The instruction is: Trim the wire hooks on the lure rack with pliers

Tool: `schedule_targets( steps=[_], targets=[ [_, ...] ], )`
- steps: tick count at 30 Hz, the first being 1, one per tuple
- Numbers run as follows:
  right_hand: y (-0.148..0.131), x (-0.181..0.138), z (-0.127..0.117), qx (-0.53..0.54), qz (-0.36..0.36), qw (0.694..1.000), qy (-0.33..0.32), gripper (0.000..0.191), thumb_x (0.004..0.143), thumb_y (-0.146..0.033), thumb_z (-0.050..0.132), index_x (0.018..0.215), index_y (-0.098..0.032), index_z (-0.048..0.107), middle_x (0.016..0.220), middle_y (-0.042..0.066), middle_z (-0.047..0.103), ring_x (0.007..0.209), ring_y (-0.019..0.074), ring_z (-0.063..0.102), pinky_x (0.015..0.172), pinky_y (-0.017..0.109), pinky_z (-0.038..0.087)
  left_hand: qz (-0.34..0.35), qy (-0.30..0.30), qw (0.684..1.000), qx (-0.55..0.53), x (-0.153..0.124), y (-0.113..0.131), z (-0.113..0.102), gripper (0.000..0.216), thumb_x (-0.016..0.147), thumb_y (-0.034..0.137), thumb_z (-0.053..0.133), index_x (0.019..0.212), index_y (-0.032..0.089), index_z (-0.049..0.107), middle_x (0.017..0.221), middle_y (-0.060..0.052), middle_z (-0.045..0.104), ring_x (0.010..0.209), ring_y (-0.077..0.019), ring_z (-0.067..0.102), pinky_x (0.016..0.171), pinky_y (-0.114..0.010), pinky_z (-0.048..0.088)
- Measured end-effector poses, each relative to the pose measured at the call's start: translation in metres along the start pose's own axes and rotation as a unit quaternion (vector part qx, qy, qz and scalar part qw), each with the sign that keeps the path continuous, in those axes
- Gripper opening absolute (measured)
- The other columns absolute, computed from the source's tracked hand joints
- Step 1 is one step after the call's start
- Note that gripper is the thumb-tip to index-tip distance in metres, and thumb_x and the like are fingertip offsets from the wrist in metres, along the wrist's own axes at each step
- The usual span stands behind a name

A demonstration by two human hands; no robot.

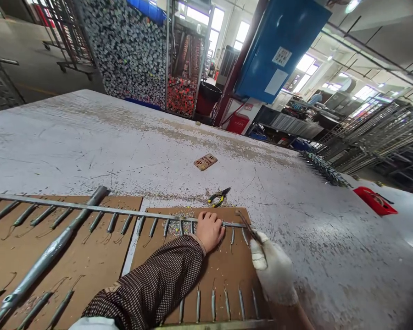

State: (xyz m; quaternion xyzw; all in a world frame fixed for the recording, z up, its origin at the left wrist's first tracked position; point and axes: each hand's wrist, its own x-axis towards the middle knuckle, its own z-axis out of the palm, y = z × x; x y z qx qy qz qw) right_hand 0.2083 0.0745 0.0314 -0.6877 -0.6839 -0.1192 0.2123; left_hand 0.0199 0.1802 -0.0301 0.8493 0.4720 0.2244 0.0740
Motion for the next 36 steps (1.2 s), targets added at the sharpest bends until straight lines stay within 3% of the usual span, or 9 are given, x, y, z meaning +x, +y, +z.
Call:
schedule_targets(
  steps=[2, 6, 11, 16, 21, 25, 27, 30, 36],
  targets=[
    [-0.002, 0.001, 0.0, -0.004, -0.013, 1.0, -0.009, 0.042, 0.103, -0.039, 0.041, 0.126, -0.017, 0.068, 0.084, 0.01, 0.073, 0.074, 0.021, 0.065, 0.07, 0.029, 0.047, -0.006, 0.0, 1.0, -0.001, 0.0, 0.0, -0.001, 0.016, 0.09, 0.034, 0.062, 0.086, 0.019, 0.068, 0.097, -0.008, 0.065, 0.098, -0.0251, 0.056, 0.097, -0.048, 0.035],
    [-0.003, 0.003, 0.002, -0.092, -0.039, 0.989, -0.111, 0.034, 0.098, -0.032, 0.045, 0.115, -0.025, 0.074, 0.056, 0.002, 0.061, 0.052, 0.0212, 0.056, 0.053, 0.028, 0.036, -0.003, -0.005, 1.0, -0.002, 0.0, 0.0, -0.001, 0.018, 0.09, 0.035, 0.062, 0.088, 0.018, 0.068, 0.097, -0.009, 0.066, 0.098, -0.0255, 0.056, 0.096, -0.048, 0.035],
    [0.0, 0.001, -0.002, 0.002, 0.001, 1.0, -0.022, 0.041, 0.103, -0.04, 0.041, 0.13, -0.02, 0.065, 0.085, 0.007, 0.072, 0.078, 0.0215, 0.066, 0.072, 0.029, 0.047, 0.0, 0.0, 1.0, 0.001, 0.001, 0.0, -0.001, 0.018, 0.091, 0.035, 0.061, 0.088, 0.018, 0.068, 0.098, -0.008, 0.066, 0.098, -0.0251, 0.056, 0.098, -0.047, 0.035],
    [0.0, 0.003, -0.001, -0.08, 0.011, 0.982, -0.172, 0.035, 0.098, -0.034, 0.045, 0.119, -0.025, 0.072, 0.062, 0.003, 0.066, 0.057, 0.0226, 0.061, 0.056, 0.029, 0.039, 0.0, -0.006, 1.0, -0.003, 0.001, 0.0, -0.002, 0.018, 0.09, 0.035, 0.062, 0.087, 0.019, 0.069, 0.096, -0.008, 0.066, 0.096, -0.0253, 0.056, 0.096, -0.048, 0.035],
    [0.001, 0.003, -0.005, 0.033, 0.058, 0.997, -0.043, 0.045, 0.104, -0.045, 0.037, 0.133, -0.022, 0.063, 0.1, 0.008, 0.075, 0.089, 0.0228, 0.069, 0.076, 0.03, 0.048, -0.002, -0.001, 1.0, 0.001, 0.0, 0.0, -0.001, 0.018, 0.09, 0.035, 0.062, 0.087, 0.02, 0.069, 0.096, -0.007, 0.065, 0.097, -0.0246, 0.055, 0.097, -0.048, 0.035],
    [0.001, 0.004, -0.001, -0.067, 0.049, 0.977, -0.196, 0.039, 0.099, -0.037, 0.042, 0.123, -0.024, 0.07, 0.069, 0.006, 0.07, 0.062, 0.0237, 0.065, 0.059, 0.03, 0.043, -0.004, -0.002, 1.0, -0.003, 0.0, 0.0, -0.001, 0.017, 0.089, 0.035, 0.062, 0.086, 0.02, 0.07, 0.096, -0.008, 0.065, 0.096, -0.0246, 0.055, 0.096, -0.047, 0.035],
    [0.002, 0.003, -0.001, -0.053, 0.058, 0.982, -0.171, 0.039, 0.1, -0.039, 0.041, 0.123, -0.025, 0.07, 0.068, 0.005, 0.07, 0.061, 0.0227, 0.064, 0.058, 0.029, 0.043, -0.001, -0.003, 1.0, -0.005, 0.0, 0.0, -0.002, 0.017, 0.089, 0.035, 0.062, 0.086, 0.02, 0.07, 0.095, -0.008, 0.065, 0.096, -0.0244, 0.055, 0.097, -0.047, 0.035],
    [0.002, 0.001, -0.003, 0.03, 0.066, 0.994, -0.076, 0.047, 0.103, -0.045, 0.034, 0.132, -0.023, 0.064, 0.096, 0.009, 0.075, 0.084, 0.0223, 0.069, 0.073, 0.029, 0.049, -0.003, -0.001, 1.0, -0.007, 0.0, 0.0, -0.002, 0.016, 0.088, 0.034, 0.063, 0.085, 0.02, 0.069, 0.095, -0.007, 0.065, 0.097, -0.0242, 0.055, 0.098, -0.047, 0.035],
    [0.003, 0.0, 0.006, -0.036, 0.089, 0.972, -0.215, 0.039, 0.098, -0.036, 0.042, 0.123, -0.024, 0.069, 0.07, 0.006, 0.071, 0.064, 0.0235, 0.068, 0.058, 0.028, 0.043, -0.003, 0.003, 1.0, -0.016, 0.001, -0.001, -0.001, 0.017, 0.089, 0.034, 0.062, 0.085, 0.02, 0.07, 0.095, -0.008, 0.066, 0.096, -0.0246, 0.056, 0.096, -0.048, 0.036]
  ],
)
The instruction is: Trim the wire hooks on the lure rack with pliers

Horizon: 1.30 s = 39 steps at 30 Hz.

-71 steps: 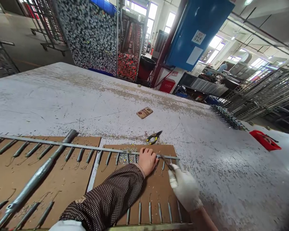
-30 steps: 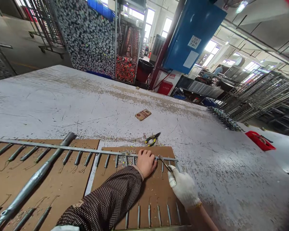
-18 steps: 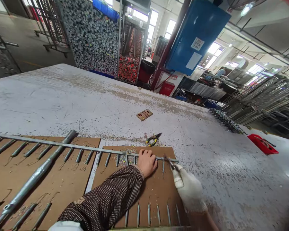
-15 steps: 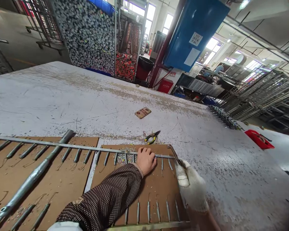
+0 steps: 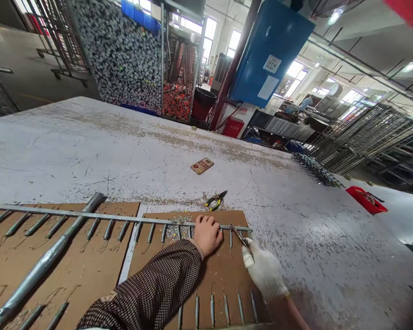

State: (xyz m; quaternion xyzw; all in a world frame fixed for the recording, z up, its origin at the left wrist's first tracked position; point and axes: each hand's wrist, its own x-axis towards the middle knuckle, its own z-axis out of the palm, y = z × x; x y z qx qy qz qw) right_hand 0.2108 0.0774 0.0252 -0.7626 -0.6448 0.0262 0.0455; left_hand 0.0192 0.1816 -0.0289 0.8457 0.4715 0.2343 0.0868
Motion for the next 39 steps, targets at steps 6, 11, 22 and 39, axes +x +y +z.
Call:
schedule_targets(
  steps=[6, 11, 22, 39],
  targets=[
    [0.018, -0.017, 0.009, 0.254, 0.085, 0.96, 0.079, 0.049, 0.099, -0.056, 0.04, 0.124, -0.023, 0.067, 0.107, 0.007, 0.075, 0.097, 0.0247, 0.072, 0.081, 0.032, 0.055, -0.003, 0.014, 1.0, -0.027, -0.001, -0.002, -0.003, 0.026, 0.093, 0.039, 0.059, 0.079, 0.02, 0.071, 0.093, -0.006, 0.068, 0.097, -0.0234, 0.058, 0.104, -0.05, 0.034],
    [0.033, -0.041, 0.023, 0.314, 0.145, 0.933, 0.094, 0.055, 0.094, -0.062, 0.045, 0.12, -0.021, 0.071, 0.117, 0.007, 0.073, 0.111, 0.0282, 0.068, 0.096, 0.038, 0.054, 0.012, 0.014, 0.995, -0.094, 0.0, 0.003, -0.01, 0.018, 0.097, 0.027, 0.053, 0.088, 0.023, 0.069, 0.107, -0.002, 0.073, 0.109, -0.021, 0.059, 0.115, -0.054, 0.022],
    [0.027, -0.077, 0.029, 0.364, 0.16, 0.907, 0.142, 0.053, 0.092, -0.062, 0.051, 0.113, -0.02, 0.075, 0.109, 0.008, 0.075, 0.099, 0.0256, 0.072, 0.087, 0.03, 0.058, 0.131, -0.074, 0.987, -0.059, 0.011, -0.007, -0.055, 0.02, 0.098, 0.024, 0.053, 0.092, 0.029, 0.072, 0.094, 0.0, 0.073, 0.095, -0.0173, 0.063, 0.112, -0.043, 0.029],
    [0.02, -0.095, 0.026, 0.135, 0.082, 0.987, -0.019, 0.046, 0.099, -0.048, 0.037, 0.128, -0.028, 0.067, 0.085, 0.005, 0.076, 0.078, 0.0266, 0.073, 0.067, 0.032, 0.052, 0.32, -0.182, 0.924, 0.103, 0.026, -0.022, -0.078, 0.012, 0.093, 0.027, 0.061, 0.088, 0.023, 0.07, 0.095, -0.004, 0.069, 0.092, -0.0202, 0.057, 0.095, -0.04, 0.036]
  ],
)
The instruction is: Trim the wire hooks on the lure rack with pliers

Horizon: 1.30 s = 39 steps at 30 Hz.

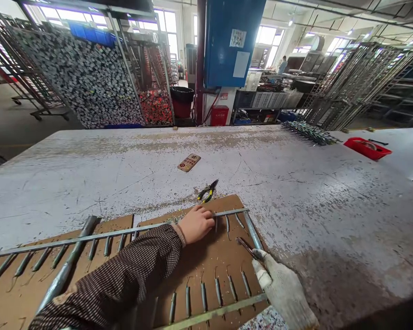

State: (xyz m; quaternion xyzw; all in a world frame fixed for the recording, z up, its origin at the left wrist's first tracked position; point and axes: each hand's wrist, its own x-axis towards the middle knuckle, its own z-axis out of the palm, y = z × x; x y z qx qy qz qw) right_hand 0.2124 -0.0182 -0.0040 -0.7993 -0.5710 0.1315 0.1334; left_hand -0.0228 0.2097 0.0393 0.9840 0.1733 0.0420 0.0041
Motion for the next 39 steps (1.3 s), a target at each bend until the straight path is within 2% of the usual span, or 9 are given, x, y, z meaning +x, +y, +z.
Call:
schedule_targets(
  steps=[5, 10, 15, 18, 22, 27, 31, 35, 39],
  targets=[
    [0.011, -0.006, 0.014, -0.037, -0.027, 0.999, 0.007, 0.044, 0.099, -0.048, 0.042, 0.13, -0.028, 0.065, 0.078, 0.004, 0.074, 0.071, 0.027, 0.071, 0.063, 0.033, 0.051, 0.078, -0.003, 0.996, 0.044, 0.033, -0.002, 0.012, 0.008, 0.091, 0.026, 0.067, 0.089, 0.026, 0.075, 0.117, -0.007, 0.067, 0.112, -0.0259, 0.052, 0.102, -0.045, 0.032],
    [0.01, -0.009, 0.023, -0.017, -0.04, 0.997, 0.064, 0.042, 0.099, -0.044, 0.04, 0.125, -0.028, 0.068, 0.075, 0.006, 0.073, 0.068, 0.0273, 0.071, 0.063, 0.034, 0.052, 0.093, 0.013, 0.995, 0.035, 0.04, -0.005, 0.026, 0.01, 0.091, 0.025, 0.067, 0.083, 0.024, 0.074, 0.122, -0.006, 0.066, 0.117, -0.0258, 0.05, 0.109, -0.048, 0.028],
    [0.008, -0.006, 0.019, 0.042, -0.041, 0.995, 0.086, 0.042, 0.098, -0.046, 0.04, 0.121, -0.029, 0.071, 0.086, 0.007, 0.076, 0.07, 0.0269, 0.072, 0.06, 0.033, 0.055, -0.034, 0.066, 0.996, -0.042, 0.042, 0.008, 0.048, 0.014, 0.09, 0.037, 0.069, 0.09, 0.023, 0.071, 0.116, -0.005, 0.068, 0.116, -0.0256, 0.053, 0.112, -0.049, 0.028],
    [0.008, -0.004, 0.011, 0.068, -0.041, 0.994, 0.078, 0.041, 0.099, -0.046, 0.04, 0.118, -0.028, 0.071, 0.089, 0.004, 0.077, 0.072, 0.0247, 0.073, 0.063, 0.031, 0.057, -0.139, 0.11, 0.98, -0.088, 0.045, 0.022, 0.061, 0.013, 0.093, 0.033, 0.065, 0.088, 0.022, 0.071, 0.111, -0.004, 0.07, 0.111, -0.0235, 0.057, 0.111, -0.049, 0.03],
    [0.005, 0.002, -0.002, 0.101, -0.047, 0.99, 0.083, 0.039, 0.101, -0.047, 0.042, 0.12, -0.027, 0.07, 0.099, 0.001, 0.078, 0.082, 0.0203, 0.075, 0.069, 0.025, 0.058, -0.22, 0.139, 0.957, -0.127, 0.049, 0.033, 0.068, 0.02, 0.095, 0.032, 0.06, 0.083, 0.022, 0.072, 0.107, -0.003, 0.071, 0.106, -0.0226, 0.059, 0.107, -0.048, 0.033],
    [-0.002, 0.03, -0.009, 0.106, -0.05, 0.982, 0.147, 0.041, 0.102, -0.046, 0.043, 0.126, -0.023, 0.067, 0.109, 0.003, 0.076, 0.092, 0.0196, 0.074, 0.077, 0.025, 0.058, -0.266, 0.143, 0.941, -0.155, 0.054, 0.037, 0.066, 0.022, 0.092, 0.029, 0.059, 0.076, 0.022, 0.072, 0.1, -0.004, 0.072, 0.099, -0.022, 0.06, 0.101, -0.048, 0.036],
    [-0.016, 0.056, -0.013, 0.064, -0.118, 0.971, 0.197, 0.04, 0.104, -0.041, 0.042, 0.124, -0.018, 0.067, 0.103, 0.007, 0.076, 0.081, 0.0193, 0.072, 0.075, 0.027, 0.056, -0.279, 0.147, 0.933, -0.172, 0.056, 0.037, 0.065, 0.023, 0.09, 0.026, 0.06, 0.071, 0.022, 0.072, 0.096, -0.003, 0.072, 0.096, -0.0209, 0.06, 0.101, -0.047, 0.035],
    [-0.031, 0.068, -0.017, 0.055, -0.17, 0.944, 0.276, 0.041, 0.103, -0.035, 0.047, 0.134, -0.013, 0.061, 0.104, 0.012, 0.075, 0.084, 0.0197, 0.069, 0.078, 0.028, 0.052, -0.283, 0.158, 0.929, -0.179, 0.056, 0.037, 0.066, 0.024, 0.089, 0.024, 0.058, 0.069, 0.022, 0.072, 0.094, -0.002, 0.072, 0.094, -0.0197, 0.06, 0.103, -0.047, 0.032],
    [-0.035, 0.073, -0.007, -0.058, -0.161, 0.957, 0.236, 0.041, 0.103, -0.036, 0.042, 0.128, -0.016, 0.068, 0.068, 0.006, 0.068, 0.06, 0.0179, 0.061, 0.06, 0.025, 0.045, -0.284, 0.175, 0.925, -0.181, 0.057, 0.038, 0.07, 0.025, 0.088, 0.023, 0.058, 0.068, 0.023, 0.073, 0.092, -0.002, 0.072, 0.091, -0.0193, 0.059, 0.105, -0.048, 0.032]
  ],
)
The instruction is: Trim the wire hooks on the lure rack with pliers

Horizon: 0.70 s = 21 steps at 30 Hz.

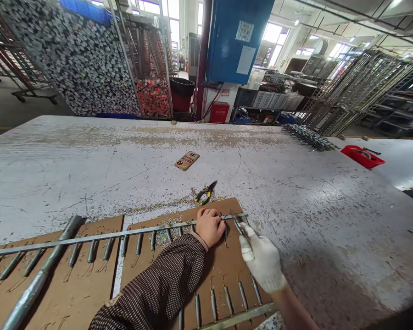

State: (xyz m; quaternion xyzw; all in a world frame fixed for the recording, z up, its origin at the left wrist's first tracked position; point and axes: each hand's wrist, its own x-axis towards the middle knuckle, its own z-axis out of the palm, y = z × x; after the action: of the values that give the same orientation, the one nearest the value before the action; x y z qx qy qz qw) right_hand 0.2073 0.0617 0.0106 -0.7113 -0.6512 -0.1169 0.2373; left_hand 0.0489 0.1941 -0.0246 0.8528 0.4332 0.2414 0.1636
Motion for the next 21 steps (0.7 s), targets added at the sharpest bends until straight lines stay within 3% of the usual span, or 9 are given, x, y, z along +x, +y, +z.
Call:
schedule_targets(
  steps=[3, 7, 9, 12, 17, 21],
  targets=[
    [0.001, 0.0, 0.0, -0.026, 0.011, 0.999, -0.036, 0.04, 0.103, -0.035, 0.04, 0.126, -0.02, 0.07, 0.065, 0.004, 0.067, 0.057, 0.0166, 0.06, 0.059, 0.024, 0.044, 0.01, 0.005, 1.0, -0.004, -0.001, -0.001, 0.001, 0.025, 0.088, 0.023, 0.058, 0.069, 0.023, 0.074, 0.091, -0.001, 0.072, 0.091, -0.0193, 0.059, 0.106, -0.048, 0.032],
    [0.0, 0.003, -0.011, 0.056, -0.008, 0.997, 0.059, 0.039, 0.104, -0.032, 0.045, 0.133, -0.015, 0.064, 0.1, 0.012, 0.075, 0.079, 0.0175, 0.067, 0.078, 0.026, 0.05, 0.014, 0.004, 1.0, -0.006, -0.001, 0.0, 0.0, 0.025, 0.088, 0.024, 0.058, 0.07, 0.023, 0.075, 0.093, -0.001, 0.072, 0.09, -0.0189, 0.059, 0.107, -0.048, 0.031],
    [0.0, 0.004, -0.01, 0.029, -0.019, 0.998, 0.045, 0.039, 0.103, -0.031, 0.043, 0.13, -0.015, 0.066, 0.088, 0.01, 0.074, 0.073, 0.0176, 0.066, 0.072, 0.025, 0.049, 0.01, 0.002, 1.0, -0.005, -0.001, 0.0, 0.0, 0.025, 0.089, 0.024, 0.057, 0.071, 0.024, 0.075, 0.093, -0.002, 0.072, 0.092, -0.0192, 0.059, 0.108, -0.048, 0.031],
    [0.0, 0.002, -0.003, -0.055, -0.005, 0.998, -0.017, 0.04, 0.103, -0.034, 0.04, 0.124, -0.02, 0.071, 0.058, 0.002, 0.062, 0.052, 0.0164, 0.057, 0.055, 0.024, 0.041, 0.014, 0.001, 1.0, -0.008, -0.002, 0.001, -0.001, 0.025, 0.089, 0.025, 0.057, 0.073, 0.024, 0.077, 0.094, -0.003, 0.071, 0.094, -0.0198, 0.058, 0.108, -0.049, 0.031],
    [0.001, 0.0, -0.002, 0.047, -0.011, 0.997, 0.06, 0.038, 0.103, -0.03, 0.047, 0.133, -0.014, 0.064, 0.086, 0.009, 0.073, 0.07, 0.016, 0.063, 0.072, 0.025, 0.047, 0.021, 0.008, 1.0, -0.008, -0.002, 0.0, 0.001, 0.025, 0.088, 0.025, 0.057, 0.074, 0.025, 0.077, 0.095, -0.003, 0.072, 0.095, -0.0202, 0.058, 0.109, -0.05, 0.03],
    [0.002, 0.0, 0.0, -0.029, -0.016, 0.999, 0.0, 0.039, 0.099, -0.028, 0.044, 0.127, -0.02, 0.07, 0.058, 0.002, 0.062, 0.052, 0.0152, 0.054, 0.055, 0.024, 0.041, 0.019, 0.007, 1.0, -0.002, -0.002, -0.001, 0.003, 0.024, 0.088, 0.025, 0.058, 0.072, 0.024, 0.076, 0.094, -0.002, 0.071, 0.094, -0.0198, 0.058, 0.109, -0.049, 0.03]
  ],
)
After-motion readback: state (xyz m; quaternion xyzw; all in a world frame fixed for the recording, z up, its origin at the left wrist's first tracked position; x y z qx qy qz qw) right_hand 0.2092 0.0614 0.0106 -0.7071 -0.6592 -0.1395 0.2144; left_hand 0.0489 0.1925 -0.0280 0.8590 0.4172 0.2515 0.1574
